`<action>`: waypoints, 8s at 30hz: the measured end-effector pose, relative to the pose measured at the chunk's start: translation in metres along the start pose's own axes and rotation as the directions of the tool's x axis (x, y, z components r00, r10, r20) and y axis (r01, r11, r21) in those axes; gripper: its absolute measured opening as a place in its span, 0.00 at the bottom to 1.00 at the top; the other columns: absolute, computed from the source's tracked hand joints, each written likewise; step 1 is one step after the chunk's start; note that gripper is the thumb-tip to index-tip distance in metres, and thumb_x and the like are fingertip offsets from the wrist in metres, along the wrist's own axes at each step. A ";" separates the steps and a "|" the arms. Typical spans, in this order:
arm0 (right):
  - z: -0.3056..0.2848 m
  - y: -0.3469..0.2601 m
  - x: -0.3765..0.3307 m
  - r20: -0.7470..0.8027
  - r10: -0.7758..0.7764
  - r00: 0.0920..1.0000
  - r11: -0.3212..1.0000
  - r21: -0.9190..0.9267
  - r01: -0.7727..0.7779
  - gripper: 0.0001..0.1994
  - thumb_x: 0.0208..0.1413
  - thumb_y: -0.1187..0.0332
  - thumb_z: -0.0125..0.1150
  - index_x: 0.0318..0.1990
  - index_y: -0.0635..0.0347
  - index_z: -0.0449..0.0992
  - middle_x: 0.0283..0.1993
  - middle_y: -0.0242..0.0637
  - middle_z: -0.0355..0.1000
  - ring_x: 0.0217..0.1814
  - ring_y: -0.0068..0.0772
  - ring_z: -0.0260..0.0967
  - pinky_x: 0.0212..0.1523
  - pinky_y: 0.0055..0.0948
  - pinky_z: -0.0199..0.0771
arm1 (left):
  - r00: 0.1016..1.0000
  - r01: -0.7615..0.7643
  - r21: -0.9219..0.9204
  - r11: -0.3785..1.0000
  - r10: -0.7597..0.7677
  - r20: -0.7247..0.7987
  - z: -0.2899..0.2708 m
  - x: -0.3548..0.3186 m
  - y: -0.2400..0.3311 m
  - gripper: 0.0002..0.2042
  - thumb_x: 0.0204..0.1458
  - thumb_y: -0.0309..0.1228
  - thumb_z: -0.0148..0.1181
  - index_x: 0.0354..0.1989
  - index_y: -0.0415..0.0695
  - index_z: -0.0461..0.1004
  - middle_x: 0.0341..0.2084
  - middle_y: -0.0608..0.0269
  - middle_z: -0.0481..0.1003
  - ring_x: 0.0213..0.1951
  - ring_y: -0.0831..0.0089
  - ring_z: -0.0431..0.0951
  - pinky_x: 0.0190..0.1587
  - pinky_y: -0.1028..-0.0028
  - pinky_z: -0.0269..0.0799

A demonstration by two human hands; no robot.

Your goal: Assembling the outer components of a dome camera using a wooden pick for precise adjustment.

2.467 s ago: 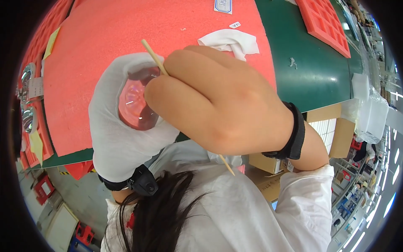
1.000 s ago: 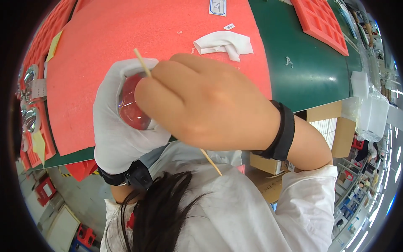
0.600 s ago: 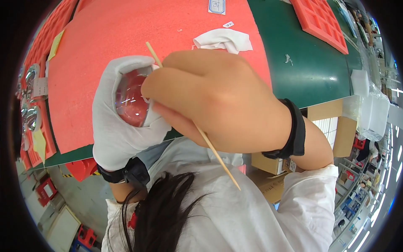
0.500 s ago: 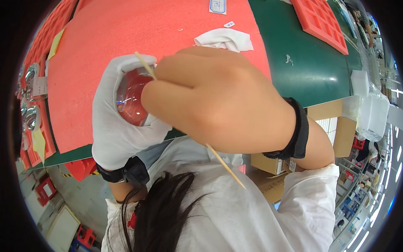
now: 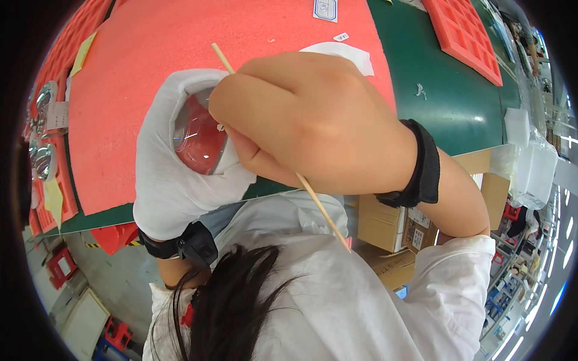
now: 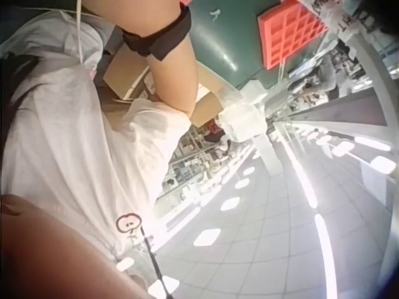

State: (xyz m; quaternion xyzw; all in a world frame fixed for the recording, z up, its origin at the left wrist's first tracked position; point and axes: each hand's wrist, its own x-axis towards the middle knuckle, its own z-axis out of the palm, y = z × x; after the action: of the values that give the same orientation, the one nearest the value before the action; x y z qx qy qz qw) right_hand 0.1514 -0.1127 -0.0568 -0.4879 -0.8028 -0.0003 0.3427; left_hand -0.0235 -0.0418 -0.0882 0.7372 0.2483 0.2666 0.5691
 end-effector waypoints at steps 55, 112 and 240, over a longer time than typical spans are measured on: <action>-0.009 -0.010 -0.011 0.042 0.043 0.998 0.994 0.099 -0.047 0.13 0.32 0.81 0.70 0.32 0.68 0.78 0.28 0.41 0.72 0.23 0.36 0.69 0.21 0.27 0.68 | 0.996 -0.091 0.012 0.996 0.091 -0.007 0.002 -0.003 -0.006 0.29 0.38 0.24 0.72 0.51 0.41 0.66 0.42 0.61 0.74 0.44 0.73 0.74 0.50 0.71 0.70; -0.075 0.038 -0.051 -0.191 0.594 0.781 0.704 -0.346 -0.620 0.08 0.53 0.75 0.59 0.25 0.65 0.68 0.23 0.48 0.63 0.25 0.52 0.60 0.26 0.39 0.61 | 0.968 -0.160 0.182 0.970 0.190 -0.162 -0.015 -0.018 0.001 0.39 0.28 0.33 0.80 0.53 0.40 0.67 0.52 0.50 0.68 0.52 0.60 0.72 0.54 0.63 0.69; 0.026 -0.052 -0.034 -0.318 0.469 0.824 0.878 0.272 -0.395 0.09 0.37 0.84 0.63 0.28 0.64 0.75 0.34 0.43 0.73 0.31 0.39 0.73 0.36 0.36 0.80 | 0.925 -0.195 0.275 0.941 0.270 -0.269 0.025 -0.013 -0.014 0.32 0.37 0.35 0.76 0.49 0.40 0.64 0.48 0.48 0.73 0.45 0.66 0.76 0.51 0.69 0.71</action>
State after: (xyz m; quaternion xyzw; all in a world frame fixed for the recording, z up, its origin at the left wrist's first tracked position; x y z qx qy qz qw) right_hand 0.1058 -0.1576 -0.0781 -0.6126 -0.5863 0.0627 0.5263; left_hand -0.0167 -0.0647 -0.1081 0.7760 0.2734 0.4101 0.3937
